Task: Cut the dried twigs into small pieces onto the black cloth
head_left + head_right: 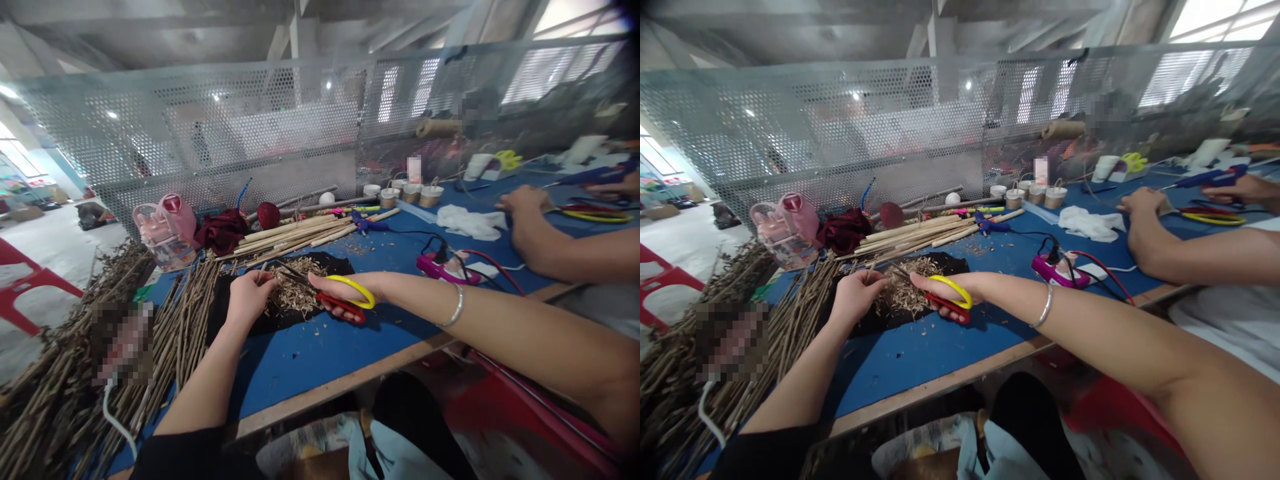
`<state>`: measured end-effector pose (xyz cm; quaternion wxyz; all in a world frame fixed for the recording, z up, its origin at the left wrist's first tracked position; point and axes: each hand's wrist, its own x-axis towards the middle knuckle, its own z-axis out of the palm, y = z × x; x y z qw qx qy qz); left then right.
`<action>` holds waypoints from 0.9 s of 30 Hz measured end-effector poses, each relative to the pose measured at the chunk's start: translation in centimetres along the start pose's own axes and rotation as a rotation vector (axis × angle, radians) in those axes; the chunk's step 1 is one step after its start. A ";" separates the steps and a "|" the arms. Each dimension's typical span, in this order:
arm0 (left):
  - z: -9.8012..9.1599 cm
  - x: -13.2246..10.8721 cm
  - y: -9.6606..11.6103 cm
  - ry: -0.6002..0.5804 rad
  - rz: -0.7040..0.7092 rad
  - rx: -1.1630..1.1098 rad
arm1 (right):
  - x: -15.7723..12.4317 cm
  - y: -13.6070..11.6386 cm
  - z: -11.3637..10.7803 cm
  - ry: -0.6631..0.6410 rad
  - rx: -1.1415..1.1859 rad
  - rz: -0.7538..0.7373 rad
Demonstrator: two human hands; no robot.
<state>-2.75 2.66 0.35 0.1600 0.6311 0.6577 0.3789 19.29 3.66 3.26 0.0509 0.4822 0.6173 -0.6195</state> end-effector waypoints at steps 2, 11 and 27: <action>0.2 -0.2 0.2 -0.022 0.007 -0.029 | 0.2 -0.2 0.1 -0.016 -0.019 0.002; 0.6 -0.3 0.0 -0.053 0.045 -0.035 | 1.0 -0.8 1.1 0.134 -0.092 -0.023; 0.3 -0.3 0.1 0.049 0.096 0.090 | 0.5 -0.7 1.6 0.093 -0.052 0.016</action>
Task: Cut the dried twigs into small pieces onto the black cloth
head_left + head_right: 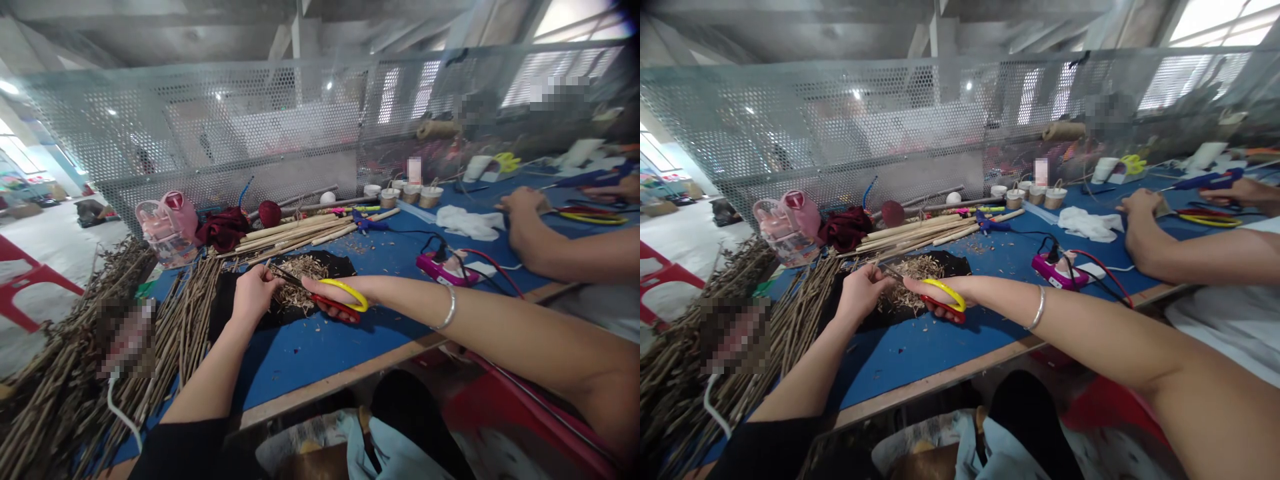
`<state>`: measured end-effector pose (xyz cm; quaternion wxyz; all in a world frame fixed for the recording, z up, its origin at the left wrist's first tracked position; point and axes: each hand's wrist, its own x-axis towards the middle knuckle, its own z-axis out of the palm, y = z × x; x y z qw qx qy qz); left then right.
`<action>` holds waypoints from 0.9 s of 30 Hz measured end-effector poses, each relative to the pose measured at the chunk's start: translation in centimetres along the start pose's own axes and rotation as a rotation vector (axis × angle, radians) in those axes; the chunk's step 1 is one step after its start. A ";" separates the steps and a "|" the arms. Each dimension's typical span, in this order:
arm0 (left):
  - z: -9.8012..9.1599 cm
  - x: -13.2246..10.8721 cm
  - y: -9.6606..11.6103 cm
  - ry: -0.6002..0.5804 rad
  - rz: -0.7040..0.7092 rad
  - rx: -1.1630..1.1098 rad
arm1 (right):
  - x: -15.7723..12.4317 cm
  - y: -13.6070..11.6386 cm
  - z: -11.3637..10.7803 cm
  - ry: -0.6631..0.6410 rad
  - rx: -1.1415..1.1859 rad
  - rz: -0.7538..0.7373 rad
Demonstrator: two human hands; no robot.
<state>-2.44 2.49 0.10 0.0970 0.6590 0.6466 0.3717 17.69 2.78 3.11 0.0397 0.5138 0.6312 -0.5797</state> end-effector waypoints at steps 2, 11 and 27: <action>0.1 -0.1 0.1 -0.012 0.018 0.000 | 0.2 0.0 0.2 -0.015 -0.007 -0.012; 0.3 -0.1 -0.1 -0.031 0.032 0.016 | 0.7 0.6 0.3 0.017 -0.038 -0.036; -0.7 0.8 -1.4 -0.087 -0.028 0.138 | 1.5 1.5 -3.8 0.081 0.243 -0.300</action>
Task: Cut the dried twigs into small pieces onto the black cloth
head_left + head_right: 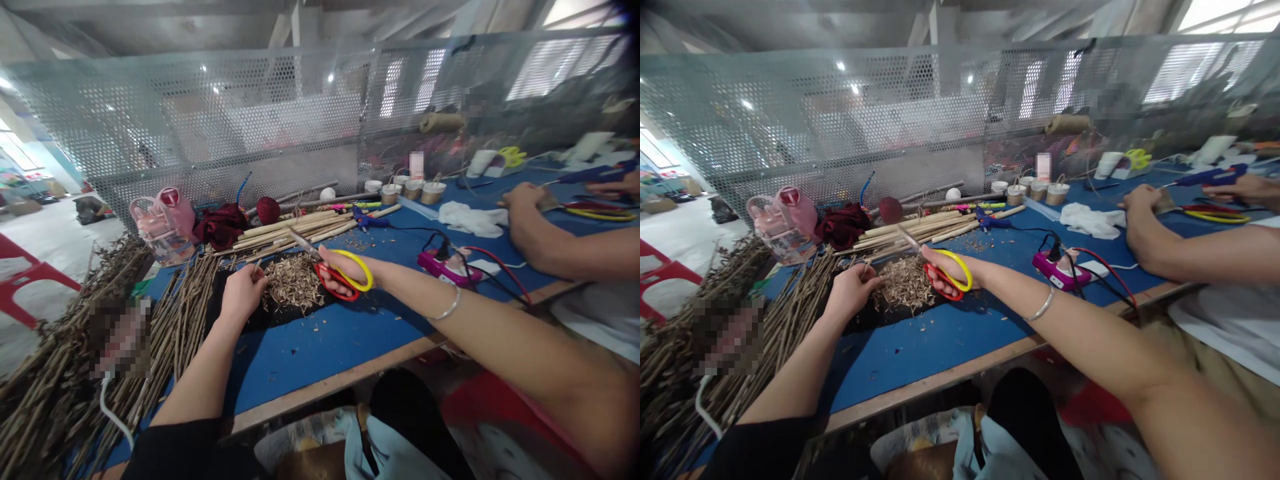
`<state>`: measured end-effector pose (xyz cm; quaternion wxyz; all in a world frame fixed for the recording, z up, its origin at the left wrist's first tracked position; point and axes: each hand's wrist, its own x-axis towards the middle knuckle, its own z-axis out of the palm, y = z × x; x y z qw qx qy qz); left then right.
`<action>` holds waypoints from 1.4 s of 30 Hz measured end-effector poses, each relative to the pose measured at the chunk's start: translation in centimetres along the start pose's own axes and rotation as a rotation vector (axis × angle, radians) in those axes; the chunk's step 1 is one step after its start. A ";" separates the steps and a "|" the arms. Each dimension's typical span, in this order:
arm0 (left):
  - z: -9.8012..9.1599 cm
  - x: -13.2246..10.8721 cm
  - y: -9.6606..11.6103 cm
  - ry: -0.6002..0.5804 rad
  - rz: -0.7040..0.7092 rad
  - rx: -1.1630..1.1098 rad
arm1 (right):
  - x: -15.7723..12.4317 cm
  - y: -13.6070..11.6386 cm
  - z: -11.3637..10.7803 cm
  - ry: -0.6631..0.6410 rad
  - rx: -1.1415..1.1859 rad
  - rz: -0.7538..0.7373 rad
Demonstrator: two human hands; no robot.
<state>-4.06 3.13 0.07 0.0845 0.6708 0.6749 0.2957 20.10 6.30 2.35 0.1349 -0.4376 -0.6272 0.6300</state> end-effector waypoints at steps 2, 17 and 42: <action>-0.1 0.0 0.0 0.021 0.022 0.005 | 1.1 -0.2 -0.9 0.207 -0.063 -0.152; 0.3 0.5 -1.4 -0.329 0.261 0.049 | 3.7 2.7 -0.9 0.678 -0.569 -0.550; 2.7 -2.6 4.1 -0.419 0.391 0.024 | 4.5 3.1 -2.9 0.687 -0.555 -0.217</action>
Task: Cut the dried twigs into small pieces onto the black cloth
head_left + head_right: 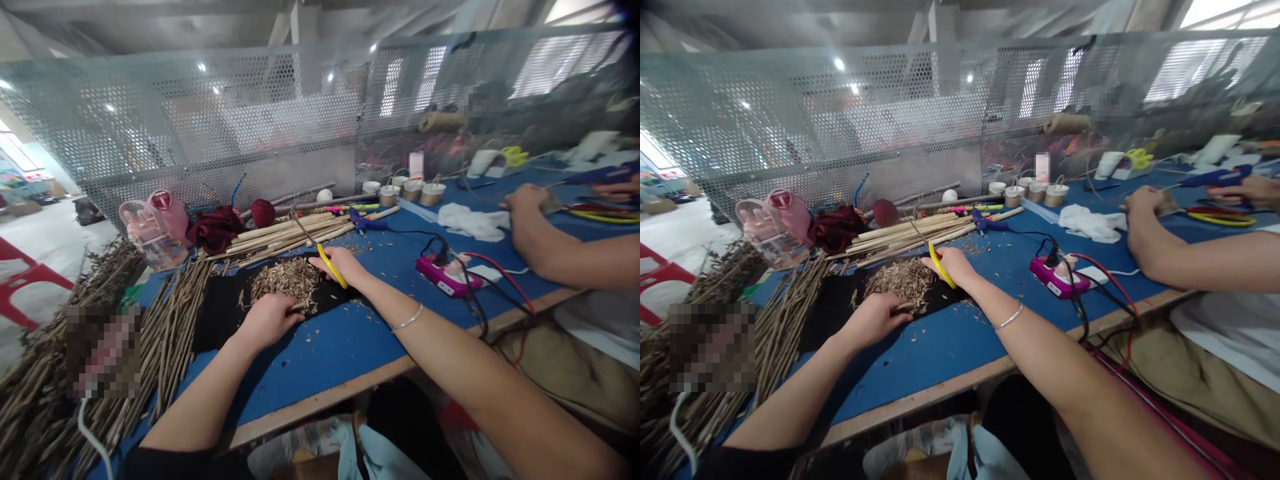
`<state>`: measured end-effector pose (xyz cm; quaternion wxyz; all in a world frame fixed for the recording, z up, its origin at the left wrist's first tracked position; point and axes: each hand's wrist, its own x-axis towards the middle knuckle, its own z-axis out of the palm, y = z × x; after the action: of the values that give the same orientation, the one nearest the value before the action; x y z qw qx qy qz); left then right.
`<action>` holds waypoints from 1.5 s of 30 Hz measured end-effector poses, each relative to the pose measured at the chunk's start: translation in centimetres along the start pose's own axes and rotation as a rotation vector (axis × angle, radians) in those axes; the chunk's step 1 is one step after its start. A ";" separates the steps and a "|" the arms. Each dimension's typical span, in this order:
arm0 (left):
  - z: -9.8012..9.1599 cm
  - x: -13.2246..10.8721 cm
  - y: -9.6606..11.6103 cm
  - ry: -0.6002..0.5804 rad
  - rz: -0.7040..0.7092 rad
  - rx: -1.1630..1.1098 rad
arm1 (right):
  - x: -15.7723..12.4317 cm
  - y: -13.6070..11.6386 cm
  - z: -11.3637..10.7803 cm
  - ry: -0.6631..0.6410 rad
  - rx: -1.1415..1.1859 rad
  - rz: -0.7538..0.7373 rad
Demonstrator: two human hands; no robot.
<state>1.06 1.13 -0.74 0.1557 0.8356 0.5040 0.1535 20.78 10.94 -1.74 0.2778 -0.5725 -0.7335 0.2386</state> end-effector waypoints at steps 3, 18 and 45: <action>0.1 0.0 -0.2 0.023 -0.042 -0.051 | 0.1 0.1 -0.2 0.023 -0.124 0.016; -2.1 0.1 -4.0 0.454 -0.436 -0.110 | -0.6 -1.7 0.7 -0.020 0.409 -0.027; 0.3 -0.1 0.0 0.476 -0.352 -1.283 | -4.8 -4.7 0.9 -0.043 -0.207 -0.422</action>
<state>1.14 1.05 -1.06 0.5255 0.4286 0.4621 0.5715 17.74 5.15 0.10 0.2457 -0.4266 -0.8633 0.1110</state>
